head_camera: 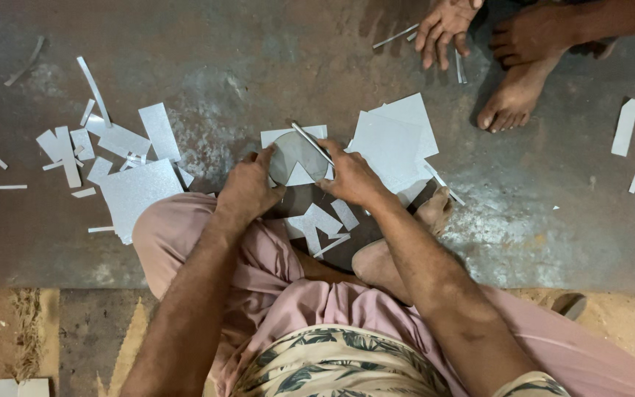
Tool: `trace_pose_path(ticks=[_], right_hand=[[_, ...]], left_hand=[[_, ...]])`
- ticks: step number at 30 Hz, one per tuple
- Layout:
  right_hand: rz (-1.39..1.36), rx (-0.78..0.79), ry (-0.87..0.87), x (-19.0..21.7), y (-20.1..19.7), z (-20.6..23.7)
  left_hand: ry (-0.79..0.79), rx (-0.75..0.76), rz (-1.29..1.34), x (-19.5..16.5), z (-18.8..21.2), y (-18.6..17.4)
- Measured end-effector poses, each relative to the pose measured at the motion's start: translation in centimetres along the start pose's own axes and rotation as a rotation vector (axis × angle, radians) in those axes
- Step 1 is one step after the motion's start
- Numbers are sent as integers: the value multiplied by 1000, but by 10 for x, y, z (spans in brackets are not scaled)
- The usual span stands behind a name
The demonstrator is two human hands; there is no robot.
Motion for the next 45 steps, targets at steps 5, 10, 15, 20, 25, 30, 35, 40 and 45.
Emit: trace_pose_path(ticks=[5, 10, 15, 20, 25, 30, 35, 40, 45], right_hand=[[69, -8, 43, 2, 0, 0], [95, 4, 75, 0, 0, 1], [87, -1, 67, 0, -1, 0], [135, 3, 118, -2, 4, -2], [245, -110, 174, -16, -4, -4], [118, -444, 37, -39, -53, 0], [-817, -234, -93, -31, -80, -4], [-832, 170, -250, 43, -60, -31], [-94, 422, -253, 89, -17, -57]], left_hand=[[-33, 55, -135, -13, 6, -7], [-164, 229, -360, -27, 15, -10], [-11, 21, -437, -47, 10, 0], [38, 62, -417, -66, -9, 39], [3, 62, -450, -73, -8, 46], [-22, 99, -492, -80, -6, 43], [-53, 100, -491, -87, -6, 45], [-82, 53, -531, -91, -15, 55], [-72, -65, -482, -82, -25, 85]])
Point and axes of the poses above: each hand's wrist, its own z-axis away from the middle knuckle, its own y-axis out of the palm, x = y × z, the point moved 4 cm from there along -z, towards the middle knuckle, and after that the axes turned 13 degrees about x, right-handed, at the moved point
